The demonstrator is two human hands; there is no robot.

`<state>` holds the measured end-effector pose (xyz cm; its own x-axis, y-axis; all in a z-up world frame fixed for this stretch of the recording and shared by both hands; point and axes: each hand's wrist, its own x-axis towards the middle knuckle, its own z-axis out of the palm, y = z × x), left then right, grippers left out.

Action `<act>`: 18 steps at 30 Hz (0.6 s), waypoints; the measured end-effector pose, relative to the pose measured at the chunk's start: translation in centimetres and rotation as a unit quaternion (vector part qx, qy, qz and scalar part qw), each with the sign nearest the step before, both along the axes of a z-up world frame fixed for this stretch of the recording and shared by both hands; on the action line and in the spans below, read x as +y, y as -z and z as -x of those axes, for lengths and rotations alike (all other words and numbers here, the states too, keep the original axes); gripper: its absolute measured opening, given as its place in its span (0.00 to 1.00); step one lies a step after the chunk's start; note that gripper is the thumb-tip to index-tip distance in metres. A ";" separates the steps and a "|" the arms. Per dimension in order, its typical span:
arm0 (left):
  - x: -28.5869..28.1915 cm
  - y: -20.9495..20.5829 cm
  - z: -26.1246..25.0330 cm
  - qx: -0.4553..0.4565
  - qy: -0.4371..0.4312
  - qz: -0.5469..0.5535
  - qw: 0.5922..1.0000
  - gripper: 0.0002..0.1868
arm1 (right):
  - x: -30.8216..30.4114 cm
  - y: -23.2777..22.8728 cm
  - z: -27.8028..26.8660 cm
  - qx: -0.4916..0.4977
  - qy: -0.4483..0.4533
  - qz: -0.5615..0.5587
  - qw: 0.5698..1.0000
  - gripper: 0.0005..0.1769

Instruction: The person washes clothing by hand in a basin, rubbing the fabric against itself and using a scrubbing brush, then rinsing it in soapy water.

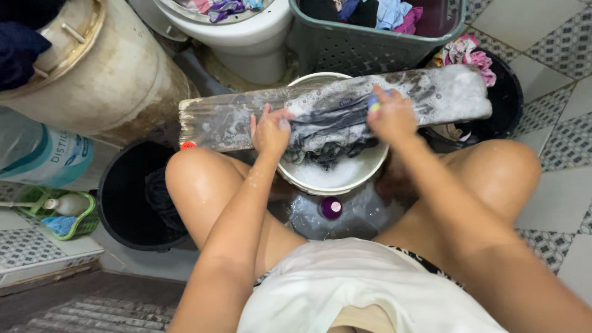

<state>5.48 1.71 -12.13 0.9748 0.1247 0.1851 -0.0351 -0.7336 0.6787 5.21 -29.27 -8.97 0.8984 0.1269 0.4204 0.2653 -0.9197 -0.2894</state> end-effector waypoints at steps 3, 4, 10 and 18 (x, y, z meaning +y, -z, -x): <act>-2.6 -1.3 0.2 -0.024 -0.081 0.044 0.995 0.18 | -3.2 -1.6 -0.3 0.136 -0.014 -0.170 0.976 0.37; -4.4 -1.6 0.2 -0.081 0.003 0.038 0.996 0.16 | -4.1 -2.3 -0.9 0.270 0.005 -0.310 0.912 0.44; -11.9 -2.8 0.6 -0.089 0.223 -0.082 0.967 0.25 | -3.7 -2.2 0.0 0.407 -0.101 -0.425 0.802 0.31; -8.9 -9.5 -0.4 0.172 0.475 0.182 0.844 0.21 | -2.6 -11.2 2.1 0.446 -0.189 -0.460 0.744 0.37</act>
